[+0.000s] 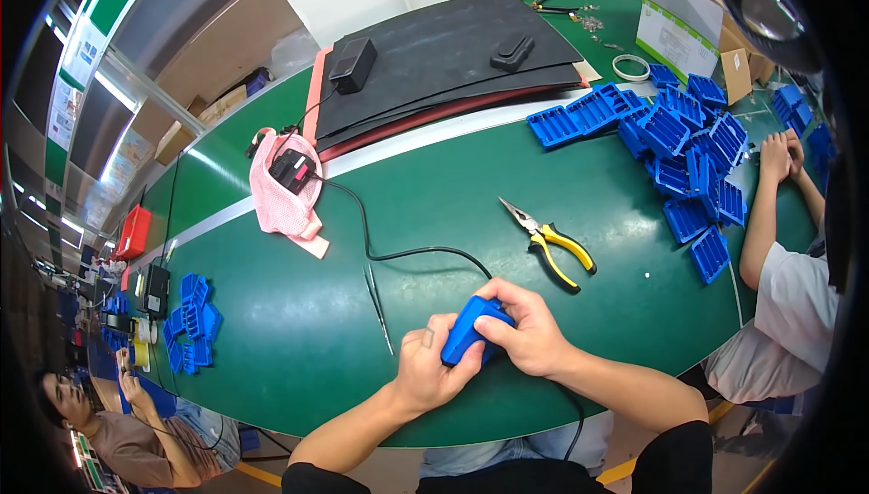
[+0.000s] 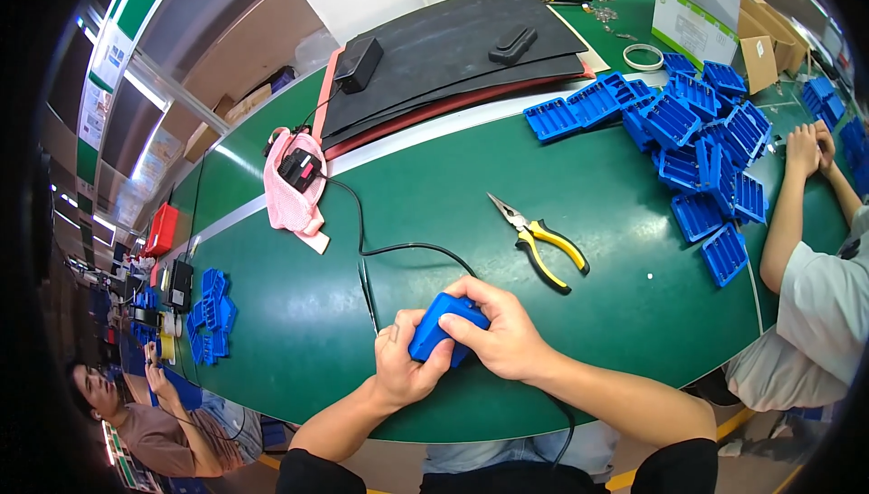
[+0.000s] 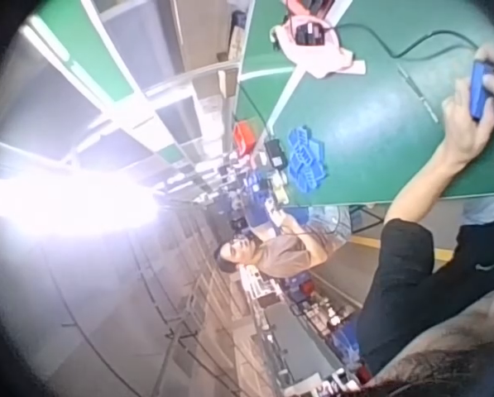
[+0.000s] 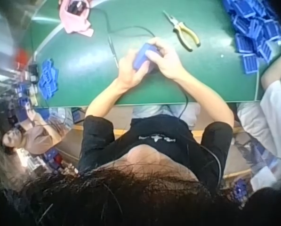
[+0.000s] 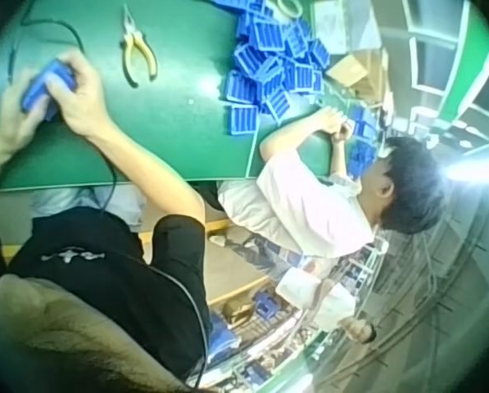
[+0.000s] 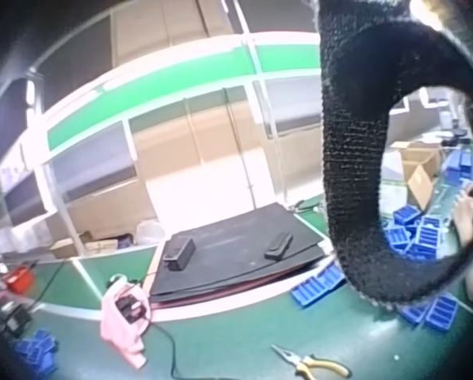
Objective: Soldering electrical wires into blue plastic housings on an assembly line.
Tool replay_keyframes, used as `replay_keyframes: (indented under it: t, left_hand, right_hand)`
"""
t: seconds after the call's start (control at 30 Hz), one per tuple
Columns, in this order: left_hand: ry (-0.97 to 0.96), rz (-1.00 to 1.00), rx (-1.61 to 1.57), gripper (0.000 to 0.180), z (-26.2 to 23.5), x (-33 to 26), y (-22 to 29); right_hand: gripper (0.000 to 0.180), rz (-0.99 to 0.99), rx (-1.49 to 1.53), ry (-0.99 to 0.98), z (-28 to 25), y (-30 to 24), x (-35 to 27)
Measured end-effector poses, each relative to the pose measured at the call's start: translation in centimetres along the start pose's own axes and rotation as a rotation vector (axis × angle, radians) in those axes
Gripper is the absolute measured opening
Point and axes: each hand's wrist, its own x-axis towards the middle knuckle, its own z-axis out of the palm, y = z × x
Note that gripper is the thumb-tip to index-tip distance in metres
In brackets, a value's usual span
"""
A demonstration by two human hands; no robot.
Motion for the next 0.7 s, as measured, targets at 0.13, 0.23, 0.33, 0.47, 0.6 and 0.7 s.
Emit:
replay_keyframes:
  t: [0.13, 0.23, 0.33, 0.47, 0.6, 0.7]
  left_hand:
    - [0.008, 0.029, 0.019, 0.031, -0.2, 0.1, 0.0]
    - [0.019, 0.076, 0.028, 0.031, 0.0, 0.2, 0.2]
    - [0.021, 0.071, 0.019, 0.03, 0.2, -0.1, -0.3]
    - [0.067, 0.221, 0.102, 0.033, 0.4, 0.1, -1.0]
    - [0.032, 0.282, 0.252, 0.036, 0.0, 0.4, -1.1]
    - [0.011, 0.335, 0.377, 0.035, -0.3, 0.8, -1.1]
  right_hand:
    - [0.018, -0.027, -0.015, 0.005, 0.2, -0.1, 0.0]
    - [0.02, -0.04, -0.048, 0.008, 0.2, -0.3, -0.2]
    - [0.024, -0.057, -0.077, 0.001, 0.1, -0.1, -0.1]
    - [0.024, -0.006, -0.024, 0.011, 0.2, -0.3, -0.2]
    - [0.022, -0.044, 0.007, 0.024, 0.3, 0.3, 0.0]
    - [0.021, -0.066, 0.037, 0.031, 0.4, 0.7, 0.2]
